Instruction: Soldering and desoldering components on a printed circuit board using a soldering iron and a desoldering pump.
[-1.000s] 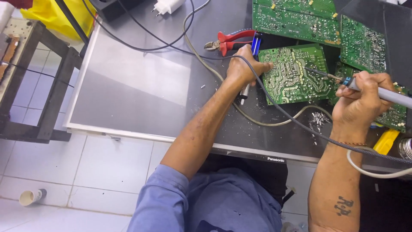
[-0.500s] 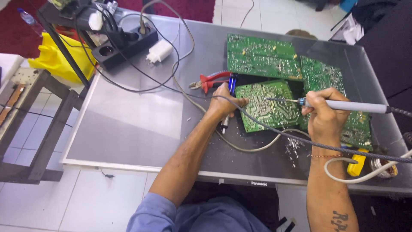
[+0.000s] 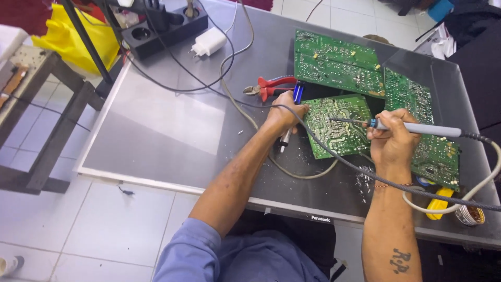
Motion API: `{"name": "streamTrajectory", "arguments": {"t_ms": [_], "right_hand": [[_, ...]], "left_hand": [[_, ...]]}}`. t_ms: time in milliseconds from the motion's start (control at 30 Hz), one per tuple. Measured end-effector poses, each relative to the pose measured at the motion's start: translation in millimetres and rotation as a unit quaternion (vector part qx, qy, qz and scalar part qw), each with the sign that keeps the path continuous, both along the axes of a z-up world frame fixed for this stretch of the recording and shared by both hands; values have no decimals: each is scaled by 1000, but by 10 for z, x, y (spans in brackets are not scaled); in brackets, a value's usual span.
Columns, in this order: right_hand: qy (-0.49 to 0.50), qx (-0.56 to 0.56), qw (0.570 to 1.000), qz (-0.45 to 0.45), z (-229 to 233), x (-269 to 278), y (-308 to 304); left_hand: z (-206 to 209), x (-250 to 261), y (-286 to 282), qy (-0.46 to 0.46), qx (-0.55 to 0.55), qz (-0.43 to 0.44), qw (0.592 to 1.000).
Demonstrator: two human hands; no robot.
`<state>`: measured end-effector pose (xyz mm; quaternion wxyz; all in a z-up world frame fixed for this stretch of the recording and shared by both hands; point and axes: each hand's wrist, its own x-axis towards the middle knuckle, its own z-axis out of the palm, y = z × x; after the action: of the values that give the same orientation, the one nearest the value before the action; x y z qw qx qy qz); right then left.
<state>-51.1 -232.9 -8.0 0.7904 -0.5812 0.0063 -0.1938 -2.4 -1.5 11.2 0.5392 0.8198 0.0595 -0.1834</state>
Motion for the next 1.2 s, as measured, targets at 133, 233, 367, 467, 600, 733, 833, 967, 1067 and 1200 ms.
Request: {"name": "streamTrajectory", "arguments": {"t_ms": [133,233,367,467,600,733,833,967,1067,1200], "right_hand": [[-11,-88,996,17,-92,-3,-12],[-50,-135,989,26,-138,20,-8],[-39,-142,989,-6,-178,40,-11],[-37,-129,991,-17,-158,30,-19],[-37,-120,992,-24,-150,15,-44],[-36,-121,991,-35,-153,2,-72],[-43,-142,989,-21,-137,-60,-48],[-34,-145,987,-52,-154,-191,-63],[-29,-142,987,-67,-154,-229,-43],[-42,-170,983,-62,-169,-266,-16]], "left_hand": [[3,-11,30,8,0,-11,1000],[12,-19,20,11,-29,-5,1000],[-12,-9,27,0,-22,-7,1000],[22,-17,37,18,-39,-4,999],[-15,-18,32,41,-122,25,991],[53,-31,9,7,-4,7,1000],[30,-21,10,9,45,-13,999],[-15,0,41,33,-21,-41,998],[8,-1,55,33,-35,-45,998],[99,-55,70,35,-24,-48,998]]}}
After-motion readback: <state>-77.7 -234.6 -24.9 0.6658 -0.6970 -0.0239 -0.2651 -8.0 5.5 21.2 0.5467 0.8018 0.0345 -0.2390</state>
